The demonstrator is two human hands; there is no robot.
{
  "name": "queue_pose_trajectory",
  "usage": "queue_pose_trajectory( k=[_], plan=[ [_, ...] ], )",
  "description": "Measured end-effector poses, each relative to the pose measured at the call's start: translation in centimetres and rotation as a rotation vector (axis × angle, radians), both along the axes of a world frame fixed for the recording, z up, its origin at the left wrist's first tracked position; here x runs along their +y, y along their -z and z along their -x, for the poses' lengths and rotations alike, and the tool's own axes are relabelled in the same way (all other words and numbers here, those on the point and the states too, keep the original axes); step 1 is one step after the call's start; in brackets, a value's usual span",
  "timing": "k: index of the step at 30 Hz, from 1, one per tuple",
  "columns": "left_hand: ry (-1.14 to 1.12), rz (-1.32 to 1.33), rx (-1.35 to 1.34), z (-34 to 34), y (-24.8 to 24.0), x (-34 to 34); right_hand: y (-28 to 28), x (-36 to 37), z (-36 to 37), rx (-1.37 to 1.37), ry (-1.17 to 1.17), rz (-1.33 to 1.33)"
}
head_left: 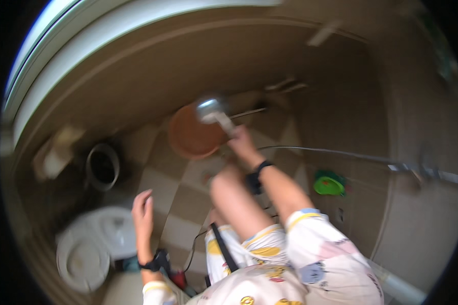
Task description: The person uses a squeegee to push water across a bathroom floor and uses a shower head to fill a basin with water.
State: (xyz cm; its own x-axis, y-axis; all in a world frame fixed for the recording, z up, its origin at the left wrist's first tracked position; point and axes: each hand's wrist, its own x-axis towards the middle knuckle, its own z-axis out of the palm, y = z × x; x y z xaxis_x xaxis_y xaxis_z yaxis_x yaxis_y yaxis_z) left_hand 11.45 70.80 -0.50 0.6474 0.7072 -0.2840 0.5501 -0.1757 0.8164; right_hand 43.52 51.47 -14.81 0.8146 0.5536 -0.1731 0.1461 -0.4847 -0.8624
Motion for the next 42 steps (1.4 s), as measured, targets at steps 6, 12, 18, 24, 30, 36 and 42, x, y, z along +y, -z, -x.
queue_pose_trajectory(
  k=[6, 12, 18, 24, 30, 36, 42],
  plan=[
    [0.296, -0.055, -0.12, -8.0, -6.0, 1.4, 0.4, 2.8, 3.0, 0.052, -0.045, -0.119],
    [0.755, -0.219, -0.304, -15.4, -12.1, -1.2, -1.6, 0.4, 3.4, 0.008, 0.013, -0.167],
    [1.145, -0.065, -0.415, -22.4, -20.0, -10.3, -3.4, -1.8, 4.2, 0.06, 0.119, -0.142],
    [1.589, -0.109, -0.648, -34.8, -21.8, -27.7, -3.7, -3.8, 4.8, 0.111, 0.109, -0.245],
    [1.559, -0.863, -0.932, -43.5, -21.9, -43.1, -5.1, -7.9, 3.0, 0.095, 0.045, -0.292],
    [1.445, -0.996, -0.979, -46.1, -21.3, -50.0, -6.1, -12.8, 0.0, 0.07, 0.015, -0.302],
    [1.405, -0.951, -0.839, -46.4, -20.7, -49.1, -9.6, -13.6, -1.5, 0.073, -0.081, -0.388]
  ],
)
